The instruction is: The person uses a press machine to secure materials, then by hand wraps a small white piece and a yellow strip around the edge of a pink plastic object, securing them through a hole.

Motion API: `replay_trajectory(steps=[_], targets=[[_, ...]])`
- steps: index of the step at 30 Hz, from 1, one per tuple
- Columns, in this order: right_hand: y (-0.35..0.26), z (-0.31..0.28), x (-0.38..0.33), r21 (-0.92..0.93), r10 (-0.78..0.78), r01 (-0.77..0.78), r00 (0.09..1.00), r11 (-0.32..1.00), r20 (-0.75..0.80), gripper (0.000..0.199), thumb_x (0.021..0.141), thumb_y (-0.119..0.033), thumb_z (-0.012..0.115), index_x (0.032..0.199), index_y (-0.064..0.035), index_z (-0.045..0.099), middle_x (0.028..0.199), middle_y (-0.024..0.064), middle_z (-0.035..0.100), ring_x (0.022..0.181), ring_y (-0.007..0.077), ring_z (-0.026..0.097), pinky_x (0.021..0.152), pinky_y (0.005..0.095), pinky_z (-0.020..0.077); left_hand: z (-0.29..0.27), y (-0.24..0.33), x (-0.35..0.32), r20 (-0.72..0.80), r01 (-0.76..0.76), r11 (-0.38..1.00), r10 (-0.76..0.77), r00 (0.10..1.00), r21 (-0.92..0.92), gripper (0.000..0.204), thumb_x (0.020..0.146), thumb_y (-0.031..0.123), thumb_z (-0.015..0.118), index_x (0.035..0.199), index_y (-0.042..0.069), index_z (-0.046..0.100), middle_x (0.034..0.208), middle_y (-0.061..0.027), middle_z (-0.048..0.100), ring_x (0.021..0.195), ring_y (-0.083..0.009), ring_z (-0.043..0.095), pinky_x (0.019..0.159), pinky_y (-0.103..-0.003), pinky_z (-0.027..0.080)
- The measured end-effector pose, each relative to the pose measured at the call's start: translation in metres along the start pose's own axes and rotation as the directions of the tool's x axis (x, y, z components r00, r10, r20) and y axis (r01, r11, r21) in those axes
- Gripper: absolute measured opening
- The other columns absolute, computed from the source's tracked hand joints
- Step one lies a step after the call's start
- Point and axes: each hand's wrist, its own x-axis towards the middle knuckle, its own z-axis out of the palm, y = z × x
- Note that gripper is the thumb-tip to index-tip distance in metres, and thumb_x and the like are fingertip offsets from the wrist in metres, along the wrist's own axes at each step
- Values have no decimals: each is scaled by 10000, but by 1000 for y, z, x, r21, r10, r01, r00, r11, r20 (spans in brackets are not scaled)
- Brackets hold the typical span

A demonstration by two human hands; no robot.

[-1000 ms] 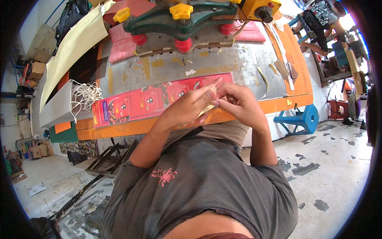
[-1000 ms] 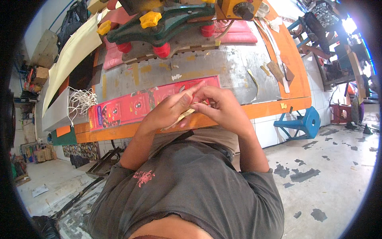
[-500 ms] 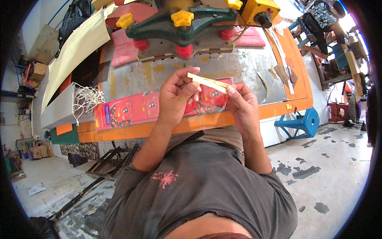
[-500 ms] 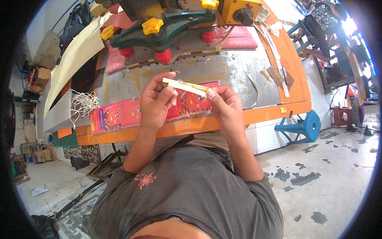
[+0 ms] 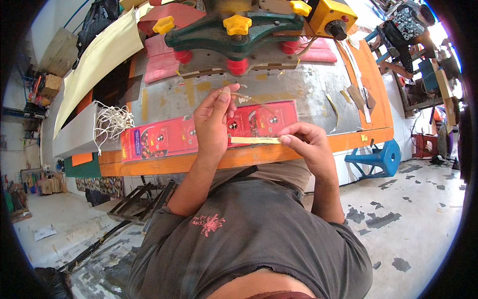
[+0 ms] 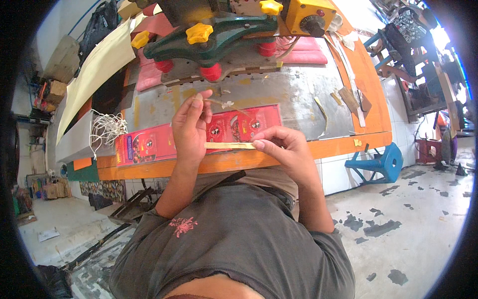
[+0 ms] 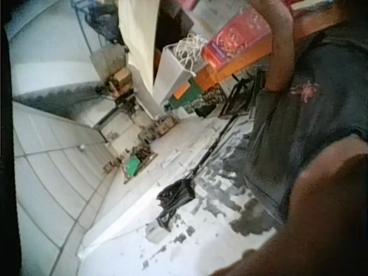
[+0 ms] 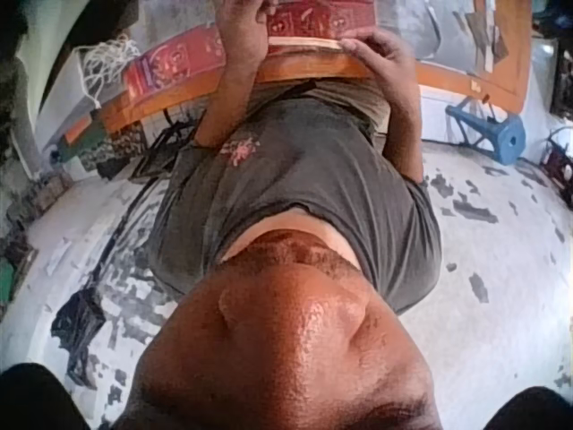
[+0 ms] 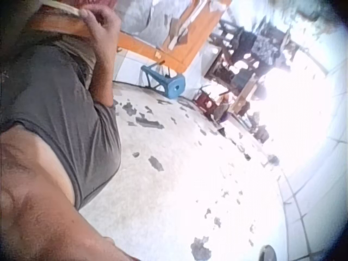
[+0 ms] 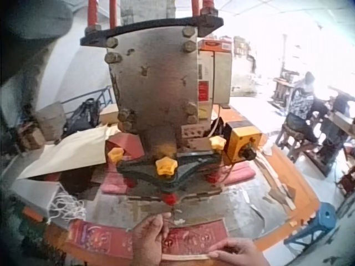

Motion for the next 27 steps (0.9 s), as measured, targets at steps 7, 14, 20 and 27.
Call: replay_trajectory(steps=[7,14,20,27], targets=[[-4,25,7,-10,-250,254,942,967,-225,107,1042,-88,735,1108,-6,716,965,-27,715,856,15,603,733,191,475,6,-2,-8,88,43,959,-70,994,281,322,1124,208,601,1241,-59,737,1152,-152,773,981,-171,738,854,-290,579],[10,23,15,-181,-289,243,907,953,-307,113,1039,-108,746,1077,-3,730,860,-57,673,718,-2,539,631,187,420,1,1,-10,222,39,977,-86,971,208,340,1148,202,548,1334,-48,684,1154,-134,772,973,-159,746,840,-277,575],[13,21,13,-257,-320,238,880,937,-351,112,1019,-106,769,1052,-4,737,839,-60,671,701,-3,522,613,193,397,11,3,-12,222,13,974,-65,973,227,324,1140,110,538,1420,-23,631,1178,-110,761,1040,-130,726,918,-274,591],[-1,26,8,-121,-299,274,888,954,-350,111,1022,-106,770,1063,-10,730,854,-51,681,709,-4,524,627,188,400,15,0,-10,247,-60,955,-14,969,291,401,1119,51,536,1510,-13,475,1248,-228,747,1172,-252,739,993,-349,619]])
